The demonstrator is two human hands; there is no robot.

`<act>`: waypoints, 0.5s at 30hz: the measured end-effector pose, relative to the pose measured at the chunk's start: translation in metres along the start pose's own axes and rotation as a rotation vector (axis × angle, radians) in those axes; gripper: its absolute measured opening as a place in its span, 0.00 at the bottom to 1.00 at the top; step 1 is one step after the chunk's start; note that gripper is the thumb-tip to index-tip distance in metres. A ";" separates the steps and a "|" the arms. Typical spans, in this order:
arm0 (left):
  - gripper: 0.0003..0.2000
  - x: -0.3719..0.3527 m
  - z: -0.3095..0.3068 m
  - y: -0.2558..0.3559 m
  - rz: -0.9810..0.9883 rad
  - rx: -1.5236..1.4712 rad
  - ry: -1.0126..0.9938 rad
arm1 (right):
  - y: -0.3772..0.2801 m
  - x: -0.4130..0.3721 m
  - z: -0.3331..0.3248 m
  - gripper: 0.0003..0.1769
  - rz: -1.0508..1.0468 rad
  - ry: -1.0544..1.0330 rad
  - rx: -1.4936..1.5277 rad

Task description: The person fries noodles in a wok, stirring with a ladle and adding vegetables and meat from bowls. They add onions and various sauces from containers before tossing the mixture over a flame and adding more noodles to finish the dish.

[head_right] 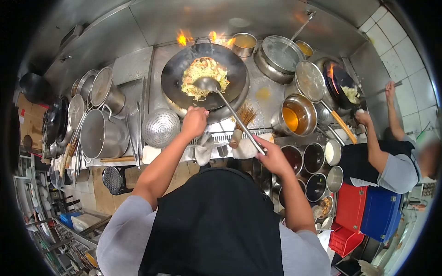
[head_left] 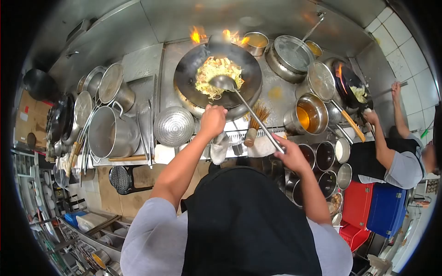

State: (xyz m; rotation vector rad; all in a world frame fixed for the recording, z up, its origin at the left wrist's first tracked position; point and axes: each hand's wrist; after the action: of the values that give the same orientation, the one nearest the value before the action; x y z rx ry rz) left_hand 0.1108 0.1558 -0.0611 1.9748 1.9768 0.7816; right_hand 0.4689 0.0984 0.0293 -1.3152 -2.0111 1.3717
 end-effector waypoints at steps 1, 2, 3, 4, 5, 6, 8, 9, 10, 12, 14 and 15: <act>0.16 0.000 -0.002 0.001 0.003 0.002 -0.004 | -0.001 0.013 0.015 0.44 0.068 0.047 0.100; 0.15 -0.001 -0.004 0.002 -0.003 -0.003 -0.001 | -0.002 0.028 0.029 0.45 0.137 0.093 0.199; 0.15 -0.001 -0.005 0.002 -0.009 -0.010 0.006 | 0.000 0.046 0.042 0.44 0.078 0.155 0.189; 0.15 0.000 -0.005 0.002 -0.007 -0.011 0.008 | 0.004 0.067 0.052 0.44 0.019 0.218 0.176; 0.14 0.002 -0.006 0.002 -0.034 -0.009 -0.035 | 0.015 0.094 0.062 0.44 -0.079 0.309 0.083; 0.14 0.003 -0.006 0.001 -0.063 -0.006 -0.078 | 0.025 0.120 0.068 0.44 -0.177 0.397 -0.009; 0.14 0.001 -0.005 0.000 -0.055 -0.006 -0.069 | 0.029 0.163 0.067 0.44 -0.068 0.380 0.019; 0.14 0.001 -0.004 -0.001 -0.044 -0.004 -0.063 | 0.031 0.176 0.068 0.44 -0.074 0.372 0.019; 0.14 0.002 -0.003 -0.002 -0.053 -0.003 -0.056 | 0.036 0.187 0.068 0.44 -0.071 0.317 0.052; 0.13 0.000 0.000 -0.003 -0.023 0.032 -0.024 | 0.059 0.201 0.063 0.44 -0.189 0.211 0.031; 0.14 -0.001 -0.003 -0.001 -0.045 0.014 -0.030 | 0.024 0.182 0.035 0.44 0.017 0.095 0.216; 0.14 -0.001 -0.005 0.001 -0.058 -0.012 -0.045 | 0.001 0.169 0.025 0.44 0.236 -0.013 0.394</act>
State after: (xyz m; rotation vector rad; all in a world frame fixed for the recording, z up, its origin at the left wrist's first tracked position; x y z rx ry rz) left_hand 0.1090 0.1536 -0.0573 1.9030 1.9896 0.7275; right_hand 0.3672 0.2290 -0.0147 -1.3861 -1.5195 1.7741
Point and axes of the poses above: each hand's wrist, its own x-axis towards the middle knuckle, its own z-axis out of the palm, y = z × x, and after that the axes turned 3 degrees about x, right-handed
